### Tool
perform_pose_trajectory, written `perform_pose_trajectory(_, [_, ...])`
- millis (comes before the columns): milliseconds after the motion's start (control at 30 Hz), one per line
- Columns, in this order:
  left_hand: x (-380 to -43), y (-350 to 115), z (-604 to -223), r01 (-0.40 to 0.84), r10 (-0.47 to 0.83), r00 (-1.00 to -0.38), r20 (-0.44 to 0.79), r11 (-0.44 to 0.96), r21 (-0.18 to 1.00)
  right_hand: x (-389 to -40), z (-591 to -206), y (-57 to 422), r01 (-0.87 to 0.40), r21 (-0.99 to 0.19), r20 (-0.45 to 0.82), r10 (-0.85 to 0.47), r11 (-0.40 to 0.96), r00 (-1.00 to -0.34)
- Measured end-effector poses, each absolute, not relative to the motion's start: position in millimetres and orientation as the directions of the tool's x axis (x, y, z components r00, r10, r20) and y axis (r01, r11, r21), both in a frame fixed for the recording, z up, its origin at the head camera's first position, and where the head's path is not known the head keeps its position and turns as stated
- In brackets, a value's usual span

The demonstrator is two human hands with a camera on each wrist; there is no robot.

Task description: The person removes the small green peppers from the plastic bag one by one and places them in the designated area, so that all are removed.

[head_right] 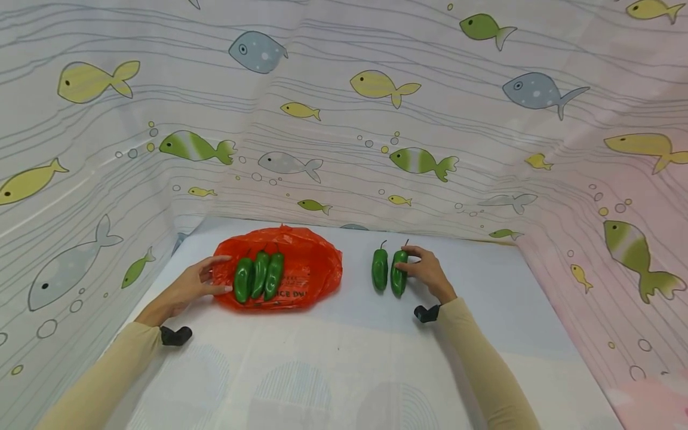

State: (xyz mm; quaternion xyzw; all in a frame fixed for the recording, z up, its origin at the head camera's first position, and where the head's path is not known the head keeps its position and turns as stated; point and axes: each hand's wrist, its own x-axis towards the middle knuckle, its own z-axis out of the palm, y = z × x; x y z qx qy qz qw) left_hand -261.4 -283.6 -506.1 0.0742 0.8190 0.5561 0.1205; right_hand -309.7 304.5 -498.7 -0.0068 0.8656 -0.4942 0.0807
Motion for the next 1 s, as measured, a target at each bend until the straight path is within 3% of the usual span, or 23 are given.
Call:
perform_pose_trajectory(533, [-261.8,-282.4,-503.6,-0.036,0.234,-0.962,-0.143,0.409,0.912,-316.7,-499.6,305.0,0.078,-0.877,-0.135,-0.088,0.475,-0.987])
perform_pose_trajectory(1000, [-260.0,-281.1,-502.3,-0.039,0.241,-0.96,-0.144,0.394,0.918,-316.5,-494.5,305.7,0.076,-0.836,-0.112,-0.035,0.543,-0.993])
